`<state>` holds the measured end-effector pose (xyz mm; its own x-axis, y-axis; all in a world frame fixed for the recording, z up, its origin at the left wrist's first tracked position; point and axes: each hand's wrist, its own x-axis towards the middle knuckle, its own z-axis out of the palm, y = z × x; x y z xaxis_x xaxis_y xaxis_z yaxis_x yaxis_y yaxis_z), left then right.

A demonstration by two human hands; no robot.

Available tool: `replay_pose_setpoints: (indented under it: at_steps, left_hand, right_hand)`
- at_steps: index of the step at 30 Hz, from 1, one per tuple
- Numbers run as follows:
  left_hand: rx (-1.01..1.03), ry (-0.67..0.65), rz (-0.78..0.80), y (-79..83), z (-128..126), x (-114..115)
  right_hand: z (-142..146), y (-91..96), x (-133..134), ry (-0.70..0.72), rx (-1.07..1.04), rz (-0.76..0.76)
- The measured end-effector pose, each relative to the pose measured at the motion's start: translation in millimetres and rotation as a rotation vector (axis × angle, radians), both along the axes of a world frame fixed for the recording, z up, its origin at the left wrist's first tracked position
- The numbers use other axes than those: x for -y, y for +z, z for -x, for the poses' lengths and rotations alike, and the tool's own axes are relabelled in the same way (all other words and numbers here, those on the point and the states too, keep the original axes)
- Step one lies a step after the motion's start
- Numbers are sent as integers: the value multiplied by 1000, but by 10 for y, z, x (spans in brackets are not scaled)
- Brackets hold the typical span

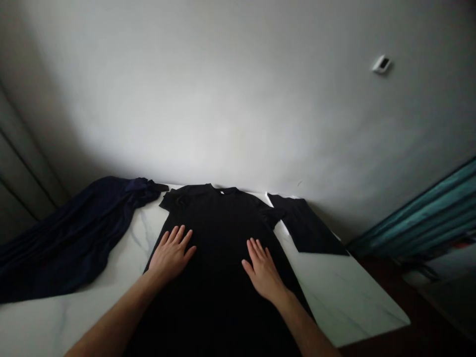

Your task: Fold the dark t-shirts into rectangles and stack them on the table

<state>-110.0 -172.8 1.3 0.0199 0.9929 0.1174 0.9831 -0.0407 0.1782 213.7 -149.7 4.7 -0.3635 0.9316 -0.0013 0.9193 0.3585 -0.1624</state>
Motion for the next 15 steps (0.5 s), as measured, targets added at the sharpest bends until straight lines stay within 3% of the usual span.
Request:
replay_pose_setpoints:
  at_steps: [3,6,11,13,15]
  left_hand:
    - [57,15,-1,18,1,20]
    - [91,18,-7,18,4,36]
    - [130,29,-34,-23,7,43]
    - [128,30,-37,-45,9,40]
    - [125,25,-42,-66,14,35]
  right_hand:
    - [9,-78,-18,6,27,43]
    - [-210,-169,-131,-6,63,51]
    - [-614,-198,-510,-228,183,22]
    - [-555,-122,-655,-264,194,-20]
    - [-319,-28,-762,-180,139,-58]
